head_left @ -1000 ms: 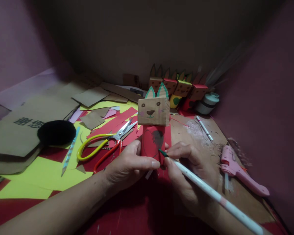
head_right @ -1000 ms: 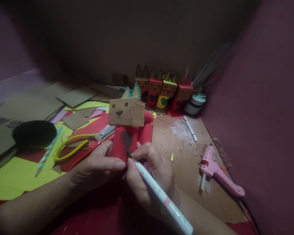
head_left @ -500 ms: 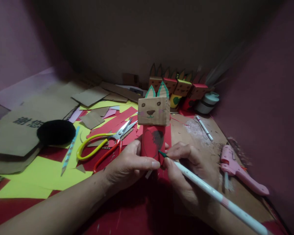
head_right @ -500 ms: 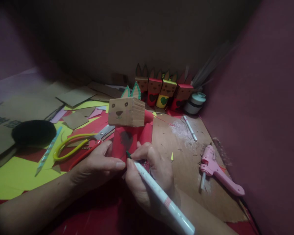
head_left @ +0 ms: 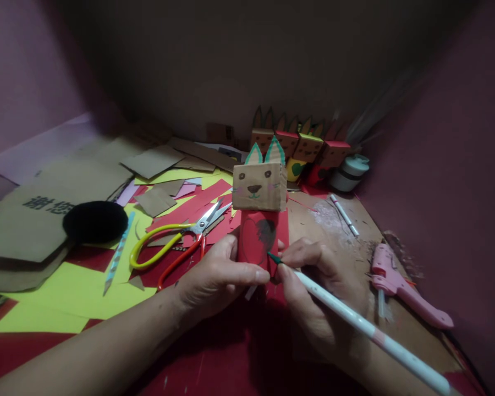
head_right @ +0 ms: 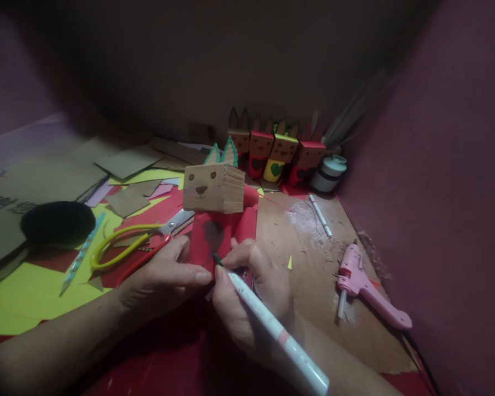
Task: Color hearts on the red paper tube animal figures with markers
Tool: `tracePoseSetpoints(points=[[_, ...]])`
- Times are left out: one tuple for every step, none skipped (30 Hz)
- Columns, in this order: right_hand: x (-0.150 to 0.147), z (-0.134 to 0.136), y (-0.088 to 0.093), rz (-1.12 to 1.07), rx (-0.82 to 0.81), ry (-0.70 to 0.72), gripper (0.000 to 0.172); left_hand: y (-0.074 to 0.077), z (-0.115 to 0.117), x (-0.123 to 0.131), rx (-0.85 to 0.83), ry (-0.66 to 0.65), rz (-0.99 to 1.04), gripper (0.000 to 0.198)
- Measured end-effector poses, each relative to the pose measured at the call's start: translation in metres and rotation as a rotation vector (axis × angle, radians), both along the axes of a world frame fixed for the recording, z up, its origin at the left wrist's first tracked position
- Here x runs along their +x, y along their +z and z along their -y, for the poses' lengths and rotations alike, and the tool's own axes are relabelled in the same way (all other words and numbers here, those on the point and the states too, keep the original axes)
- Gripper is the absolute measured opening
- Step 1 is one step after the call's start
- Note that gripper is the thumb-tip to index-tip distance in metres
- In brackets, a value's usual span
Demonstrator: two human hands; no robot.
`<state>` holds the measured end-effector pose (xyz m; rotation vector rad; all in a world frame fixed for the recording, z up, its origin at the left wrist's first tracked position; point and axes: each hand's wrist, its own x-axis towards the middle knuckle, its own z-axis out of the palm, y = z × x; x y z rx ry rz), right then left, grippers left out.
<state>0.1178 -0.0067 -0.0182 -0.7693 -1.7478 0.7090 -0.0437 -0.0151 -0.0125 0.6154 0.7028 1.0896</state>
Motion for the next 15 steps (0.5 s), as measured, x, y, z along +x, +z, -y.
tracePoseSetpoints(points=[[0.0005,0.0004,0.0000,0.011,0.003,0.023,0.015,0.0002,0.0001,-0.0001,0.004,-0.005,0.007,0.039],[0.0009,0.0007,0.0001,0.017,0.002,0.032,0.015,0.0004,0.0000,-0.0002,0.002,-0.007,0.013,0.039],[0.0011,0.0010,0.0003,0.017,-0.005,0.024,0.015,0.0006,0.0000,-0.0001,0.001,-0.006,0.012,0.039],[0.0011,0.0012,0.0007,0.012,-0.015,0.002,0.015,0.0008,-0.0001,0.0000,-0.003,-0.003,0.007,0.038],[0.0010,0.0012,0.0011,0.002,-0.025,-0.032,0.014,0.0010,-0.0001,0.0002,-0.008,-0.002,-0.002,0.036],[0.0008,0.0011,0.0015,-0.006,-0.031,-0.071,0.013,0.0012,-0.0001,0.0003,-0.014,0.003,-0.010,0.034],[0.0006,0.0009,0.0018,-0.008,-0.033,-0.105,0.013,0.0013,0.0000,0.0004,-0.021,0.006,-0.017,0.032],[0.0005,0.0005,0.0020,-0.006,-0.025,-0.124,0.012,0.0014,0.0002,0.0004,-0.026,0.009,-0.020,0.031],[0.0005,0.0002,0.0021,0.000,-0.018,-0.128,0.012,0.0015,0.0005,0.0005,-0.028,0.007,-0.017,0.031],[0.0005,-0.0002,0.0020,0.003,-0.012,-0.117,0.012,0.0016,0.0007,0.0005,-0.030,0.006,-0.014,0.032],[0.0006,-0.0005,0.0020,0.003,-0.008,-0.093,0.013,0.0017,0.0010,0.0005,-0.029,0.004,-0.013,0.034],[0.0006,-0.0006,0.0019,-0.001,-0.005,-0.063,0.013,0.0018,0.0013,0.0006,-0.026,0.003,-0.010,0.037],[0.0007,-0.0006,0.0020,-0.003,0.001,-0.033,0.014,0.0020,0.0015,0.0007,-0.023,0.002,-0.009,0.039],[0.0008,-0.0005,0.0021,-0.001,0.009,-0.007,0.015,0.0021,0.0016,0.0008,-0.019,0.001,-0.005,0.041],[0.0009,-0.0004,0.0024,0.005,0.020,0.009,0.015,0.0022,0.0015,0.0008,-0.016,0.000,-0.001,0.041]])
